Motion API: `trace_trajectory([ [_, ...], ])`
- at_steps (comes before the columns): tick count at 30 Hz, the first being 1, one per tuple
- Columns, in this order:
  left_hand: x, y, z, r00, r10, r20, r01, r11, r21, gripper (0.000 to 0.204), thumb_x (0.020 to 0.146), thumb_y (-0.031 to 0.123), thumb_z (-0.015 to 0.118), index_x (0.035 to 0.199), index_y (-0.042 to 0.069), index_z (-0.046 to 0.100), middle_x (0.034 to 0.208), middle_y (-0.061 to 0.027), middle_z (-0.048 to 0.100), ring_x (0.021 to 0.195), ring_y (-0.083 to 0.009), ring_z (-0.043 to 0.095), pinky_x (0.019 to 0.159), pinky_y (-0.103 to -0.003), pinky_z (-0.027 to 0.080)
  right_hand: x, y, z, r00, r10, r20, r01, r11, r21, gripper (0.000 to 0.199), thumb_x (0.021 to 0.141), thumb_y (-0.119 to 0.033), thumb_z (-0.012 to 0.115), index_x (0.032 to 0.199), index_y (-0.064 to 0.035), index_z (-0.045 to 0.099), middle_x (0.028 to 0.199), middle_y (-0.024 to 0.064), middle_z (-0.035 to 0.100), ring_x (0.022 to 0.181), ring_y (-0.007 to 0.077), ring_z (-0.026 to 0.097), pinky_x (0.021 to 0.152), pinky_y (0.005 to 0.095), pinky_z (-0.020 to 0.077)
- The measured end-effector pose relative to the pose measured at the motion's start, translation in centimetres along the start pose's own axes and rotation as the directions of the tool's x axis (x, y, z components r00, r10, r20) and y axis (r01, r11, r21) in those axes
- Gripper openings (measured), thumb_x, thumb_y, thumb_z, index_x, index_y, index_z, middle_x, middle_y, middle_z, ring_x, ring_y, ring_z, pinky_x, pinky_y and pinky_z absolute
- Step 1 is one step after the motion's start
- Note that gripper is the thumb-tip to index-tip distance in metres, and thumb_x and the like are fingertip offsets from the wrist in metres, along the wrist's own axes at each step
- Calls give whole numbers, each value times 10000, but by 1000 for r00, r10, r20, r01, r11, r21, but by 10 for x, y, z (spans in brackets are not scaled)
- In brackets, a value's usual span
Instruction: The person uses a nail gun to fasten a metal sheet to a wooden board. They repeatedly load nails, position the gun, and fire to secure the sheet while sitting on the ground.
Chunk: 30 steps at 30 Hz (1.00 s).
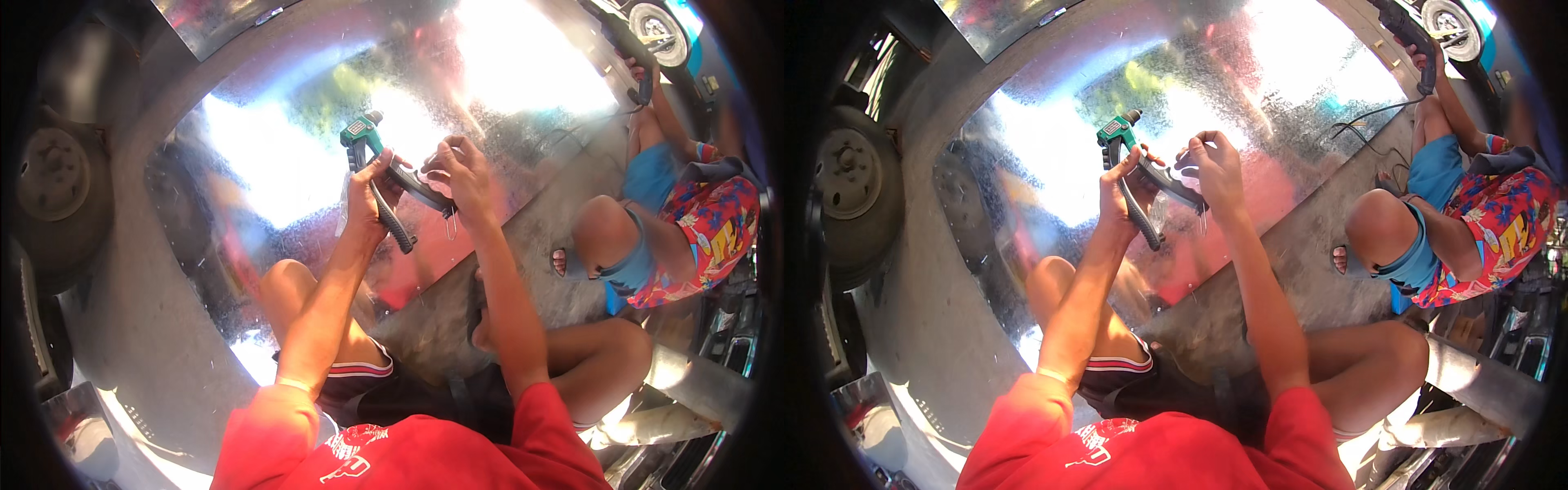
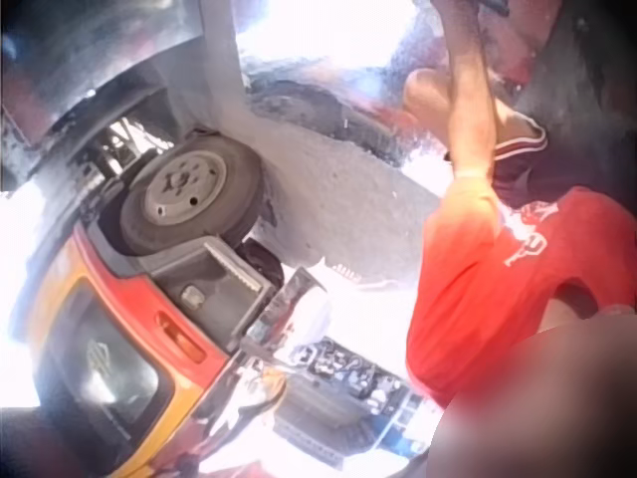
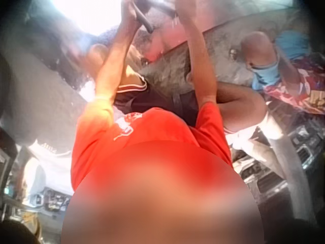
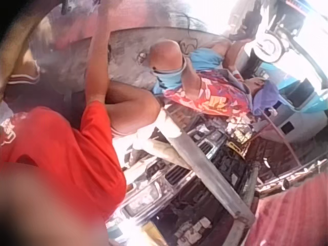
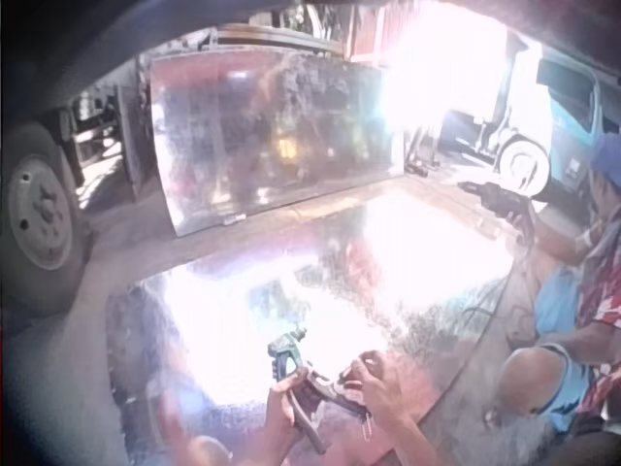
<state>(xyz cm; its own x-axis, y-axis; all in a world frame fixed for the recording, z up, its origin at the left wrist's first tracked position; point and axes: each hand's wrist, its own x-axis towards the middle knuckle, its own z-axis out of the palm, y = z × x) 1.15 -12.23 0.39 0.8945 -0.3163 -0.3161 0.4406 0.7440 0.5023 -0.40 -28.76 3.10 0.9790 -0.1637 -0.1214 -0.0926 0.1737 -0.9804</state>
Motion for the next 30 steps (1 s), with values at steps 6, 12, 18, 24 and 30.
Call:
trace_trajectory([
  [6, -6, -18, -12, 999, 30, -39, -27, 998, 60, 314, 983, 324, 646, 1107, 49, 558, 869, -81, 641, 761, -219, 647, 713, -391, 535, -39, 31, 12, 969, 240, 59, -238, 846, 477, 219, 1052, -295, 545, 1057, -77, 535, 879, 22, 573, 820, 97, 563, 692, 241, 491],
  [12, -16, -17, -11, 986, -109, -123, 114, 993, 35, 340, 971, 381, 653, 983, 67, 520, 788, -79, 575, 595, -242, 597, 549, -411, 538, -50, 21, 30, 947, 307, 98, -321, 870, 375, 198, 1058, -306, 532, 1038, -109, 547, 893, 9, 576, 758, 86, 498, 716, 214, 415],
  [18, -15, -17, 9, 997, -77, -7, 77, 993, 94, 492, 894, 427, 741, 1130, 18, 605, 978, -110, 672, 979, -234, 654, 906, -379, 485, -18, 14, -33, 958, 116, 264, -228, 864, 449, 126, 1052, -232, 536, 1039, -107, 534, 852, -4, 513, 676, 83, 453, 650, 223, 414],
  [24, -20, -21, -3, 988, -89, -129, 83, 995, -55, 462, 913, 461, 723, 1110, 57, 617, 791, -39, 604, 683, -129, 642, 629, -260, 526, -65, 22, 33, 991, 65, 116, -104, 923, 371, 131, 1065, -236, 513, 1044, -109, 534, 862, 4, 541, 641, 46, 410, 604, 195, 379],
  [30, -18, -6, 0, 997, -62, 51, 73, 966, -248, 556, 920, 527, 680, 1188, 56, 556, 855, -62, 638, 813, -194, 660, 697, -331, 540, -32, -23, 6, 1000, -3, -18, 11, 908, 419, 140, 1058, -219, 523, 1046, -81, 541, 850, -5, 544, 735, 64, 472, 655, 206, 409],
])
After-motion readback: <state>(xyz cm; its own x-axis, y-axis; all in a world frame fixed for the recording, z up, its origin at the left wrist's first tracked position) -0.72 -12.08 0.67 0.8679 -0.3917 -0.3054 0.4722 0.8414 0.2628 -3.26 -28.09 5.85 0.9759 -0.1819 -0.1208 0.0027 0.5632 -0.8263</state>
